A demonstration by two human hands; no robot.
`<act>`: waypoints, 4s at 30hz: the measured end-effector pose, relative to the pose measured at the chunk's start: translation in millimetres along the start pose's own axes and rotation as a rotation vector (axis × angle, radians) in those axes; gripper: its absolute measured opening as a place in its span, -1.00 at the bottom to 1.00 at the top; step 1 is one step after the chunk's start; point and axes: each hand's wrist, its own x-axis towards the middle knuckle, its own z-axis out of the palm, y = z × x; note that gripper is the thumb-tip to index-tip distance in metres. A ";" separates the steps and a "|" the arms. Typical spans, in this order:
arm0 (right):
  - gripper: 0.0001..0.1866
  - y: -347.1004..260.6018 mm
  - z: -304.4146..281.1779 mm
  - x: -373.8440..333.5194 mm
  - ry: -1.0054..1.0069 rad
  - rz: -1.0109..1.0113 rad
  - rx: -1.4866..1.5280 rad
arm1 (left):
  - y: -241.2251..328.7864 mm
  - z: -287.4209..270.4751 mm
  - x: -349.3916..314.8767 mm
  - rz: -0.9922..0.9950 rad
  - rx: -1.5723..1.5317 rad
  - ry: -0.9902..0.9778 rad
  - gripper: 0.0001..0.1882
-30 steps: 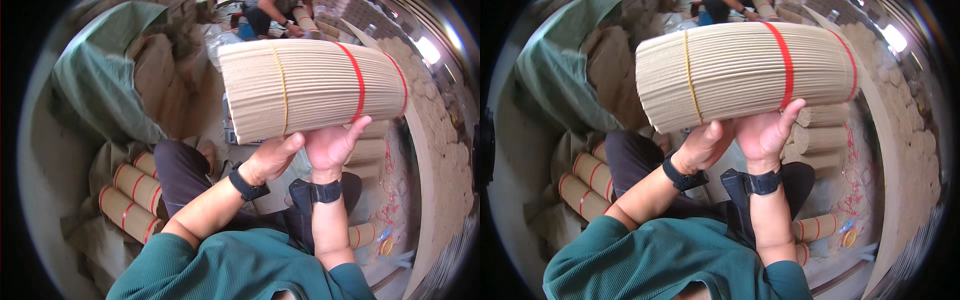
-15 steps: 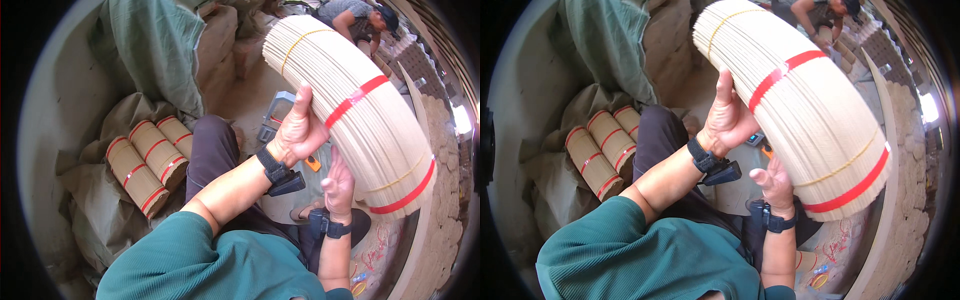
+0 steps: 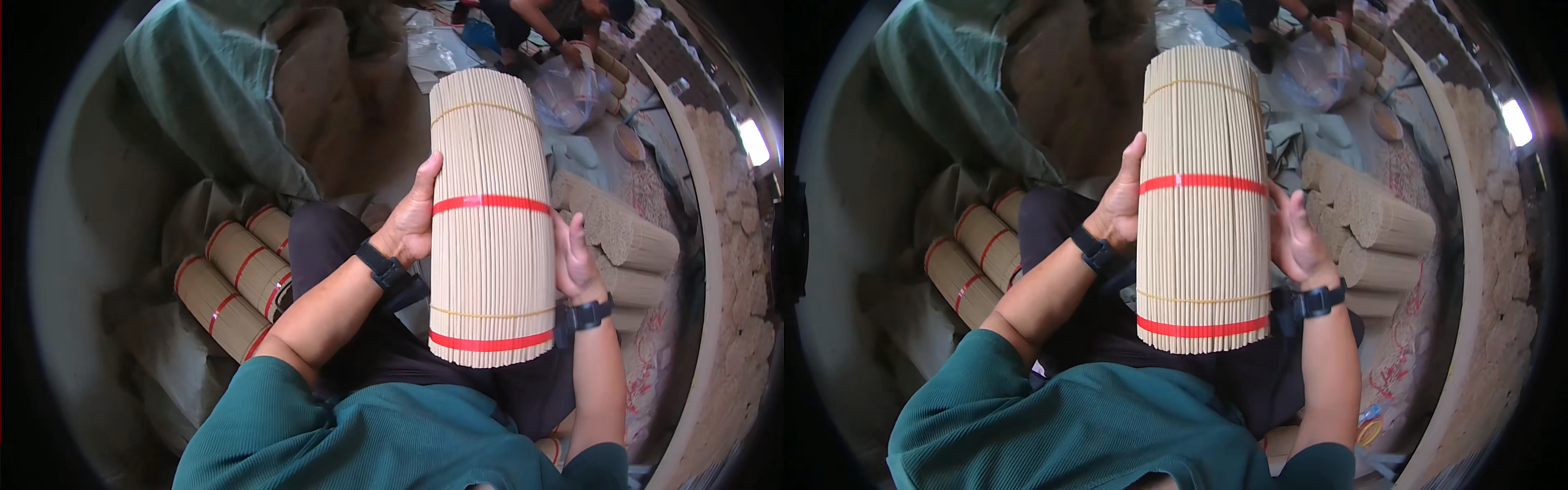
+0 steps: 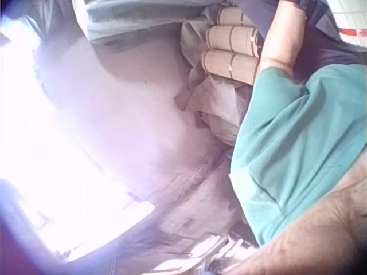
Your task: Secure bundles of bamboo or wood sticks using elastic bands and arrange them for packaging.
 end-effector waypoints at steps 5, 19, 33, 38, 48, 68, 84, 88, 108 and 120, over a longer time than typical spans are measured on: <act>-0.05 42.9 -11.6 13.2 0.139 0.091 0.110 | -2.3 -1.8 6.6 -0.077 0.478 0.139 -0.29; -0.02 124.0 -43.5 21.4 0.261 0.056 0.070 | -24.9 -65.8 42.8 -0.233 0.788 0.247 -0.14; -0.12 156.5 -79.1 52.7 0.356 0.154 0.123 | -26.1 -139.1 77.3 -0.250 0.756 0.552 -0.14; -0.09 164.1 -93.3 69.6 0.390 0.131 0.117 | -24.2 -148.9 92.8 -0.233 0.781 0.609 -0.14; 0.07 177.6 -111.3 88.6 0.444 0.217 0.092 | -21.5 -172.5 111.8 -0.204 0.772 0.642 -0.18; -0.06 179.4 -104.0 86.8 0.443 0.226 0.117 | -21.9 -175.3 105.8 -0.229 0.693 0.589 -0.13; -0.04 173.8 -96.3 89.2 0.416 0.259 0.056 | -17.6 -184.8 102.5 -0.262 0.688 0.602 -0.20; -0.03 177.5 -99.7 88.4 0.464 0.282 0.063 | -20.4 -177.0 103.0 -0.262 0.704 0.622 -0.20; -0.05 185.9 -101.9 88.7 0.431 0.228 0.070 | -20.5 -178.7 101.3 -0.258 0.713 0.641 -0.19; 0.03 183.2 -100.7 88.6 0.443 0.228 0.074 | -20.3 -172.5 100.7 -0.249 0.745 0.649 -0.18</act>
